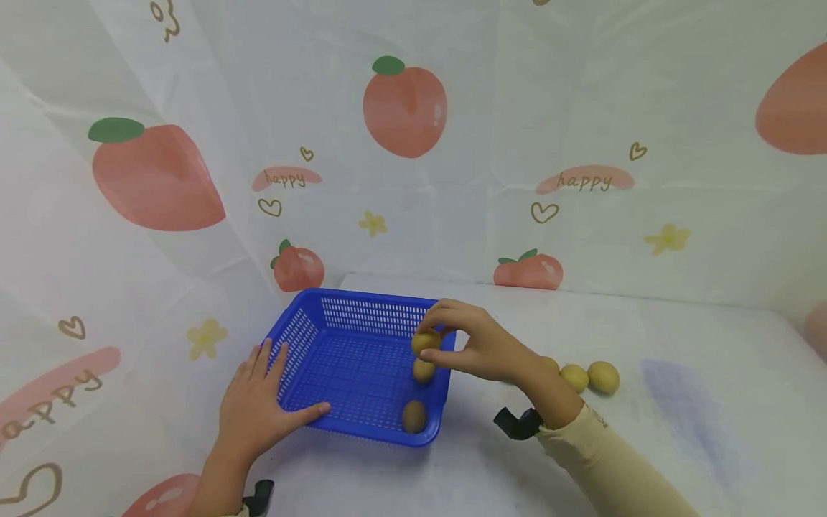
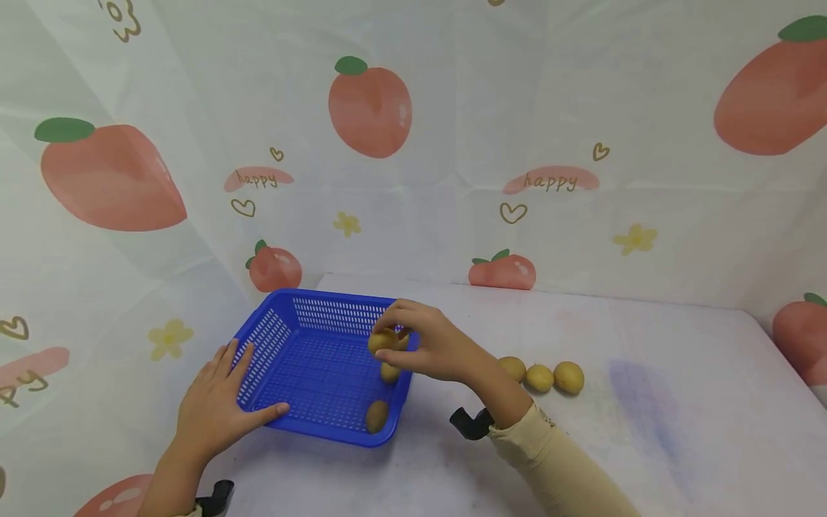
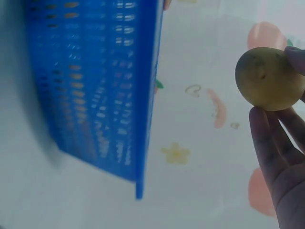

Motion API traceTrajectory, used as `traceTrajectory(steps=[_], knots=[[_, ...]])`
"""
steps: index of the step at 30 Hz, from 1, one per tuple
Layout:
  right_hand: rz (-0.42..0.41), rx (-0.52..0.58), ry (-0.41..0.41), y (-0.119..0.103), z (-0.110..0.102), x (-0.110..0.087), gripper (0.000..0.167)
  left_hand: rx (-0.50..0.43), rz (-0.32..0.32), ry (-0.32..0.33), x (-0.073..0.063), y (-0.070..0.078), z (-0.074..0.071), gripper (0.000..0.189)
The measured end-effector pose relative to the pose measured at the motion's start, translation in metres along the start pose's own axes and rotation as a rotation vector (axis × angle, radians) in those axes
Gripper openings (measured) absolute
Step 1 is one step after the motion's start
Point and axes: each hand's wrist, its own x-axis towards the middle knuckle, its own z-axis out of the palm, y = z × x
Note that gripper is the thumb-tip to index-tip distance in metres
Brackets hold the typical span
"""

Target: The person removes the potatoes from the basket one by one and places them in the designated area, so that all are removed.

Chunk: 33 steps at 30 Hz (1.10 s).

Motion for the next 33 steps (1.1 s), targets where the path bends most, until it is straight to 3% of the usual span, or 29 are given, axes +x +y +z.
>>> traceTrajectory(steps=[9,19,33], knots=[[0.080,0.034,0.101,0.006,-0.012,-0.038,0.029,-0.006,0.005,0.007,0.001,-0.002,0.002,0.138],[0.187,0.019,0.123,0.012,-0.015,-0.071,0.030,-0.007,0.000,0.003,0.002,-0.002,0.002,0.138],[0.232,-0.006,0.121,0.020,-0.011,-0.096,0.026,-0.017,0.003,0.014,0.002,-0.001,0.002,0.136]])
